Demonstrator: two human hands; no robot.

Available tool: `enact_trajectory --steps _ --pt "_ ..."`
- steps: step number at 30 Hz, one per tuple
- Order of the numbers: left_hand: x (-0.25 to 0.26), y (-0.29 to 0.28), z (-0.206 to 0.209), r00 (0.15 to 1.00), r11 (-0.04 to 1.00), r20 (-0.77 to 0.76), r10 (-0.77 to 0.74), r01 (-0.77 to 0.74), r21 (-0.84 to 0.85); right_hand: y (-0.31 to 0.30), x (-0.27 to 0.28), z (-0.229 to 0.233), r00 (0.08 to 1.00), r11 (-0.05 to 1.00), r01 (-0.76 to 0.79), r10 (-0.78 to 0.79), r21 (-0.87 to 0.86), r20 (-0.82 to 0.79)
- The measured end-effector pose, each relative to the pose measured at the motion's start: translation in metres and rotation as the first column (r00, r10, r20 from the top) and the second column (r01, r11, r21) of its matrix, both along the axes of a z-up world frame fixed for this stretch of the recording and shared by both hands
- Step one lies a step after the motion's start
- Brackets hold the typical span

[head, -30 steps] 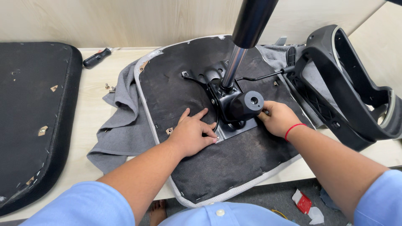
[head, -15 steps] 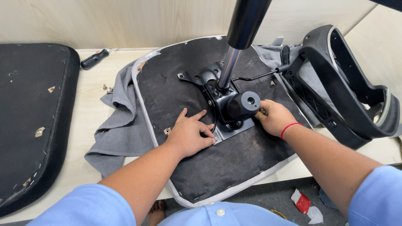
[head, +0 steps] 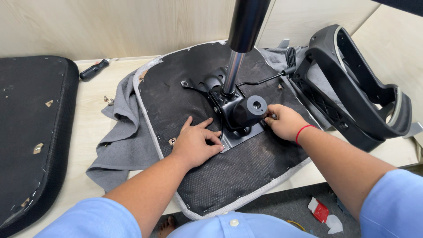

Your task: The person uses a screwdriver to tighten screws on the underside of a chair seat and then attaches the seat to the chair base mechanism, securing it with multiple screws.

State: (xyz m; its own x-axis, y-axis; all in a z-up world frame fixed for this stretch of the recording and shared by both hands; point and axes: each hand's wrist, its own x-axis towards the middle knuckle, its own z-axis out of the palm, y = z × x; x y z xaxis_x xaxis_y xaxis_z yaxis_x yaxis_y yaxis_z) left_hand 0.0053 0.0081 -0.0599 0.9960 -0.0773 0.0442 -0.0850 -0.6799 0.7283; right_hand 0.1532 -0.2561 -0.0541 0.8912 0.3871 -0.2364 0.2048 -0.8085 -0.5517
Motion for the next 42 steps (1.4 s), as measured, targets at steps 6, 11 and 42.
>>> enact_trajectory --steps 6,11,42 --pt "0.002 0.000 0.002 0.998 1.000 -0.055 0.000 0.002 0.031 -0.003 0.004 -0.010 0.998 1.000 -0.009 0.008 0.013 0.063" --pt "0.003 0.000 0.001 0.998 0.999 -0.056 -0.012 0.014 0.041 -0.003 0.002 -0.013 0.990 0.999 0.014 -0.007 -0.049 0.141" --pt "0.002 -0.001 -0.001 0.999 0.999 -0.041 0.033 -0.034 -0.033 -0.004 0.008 0.012 0.964 0.982 0.169 -0.145 0.089 -0.223"
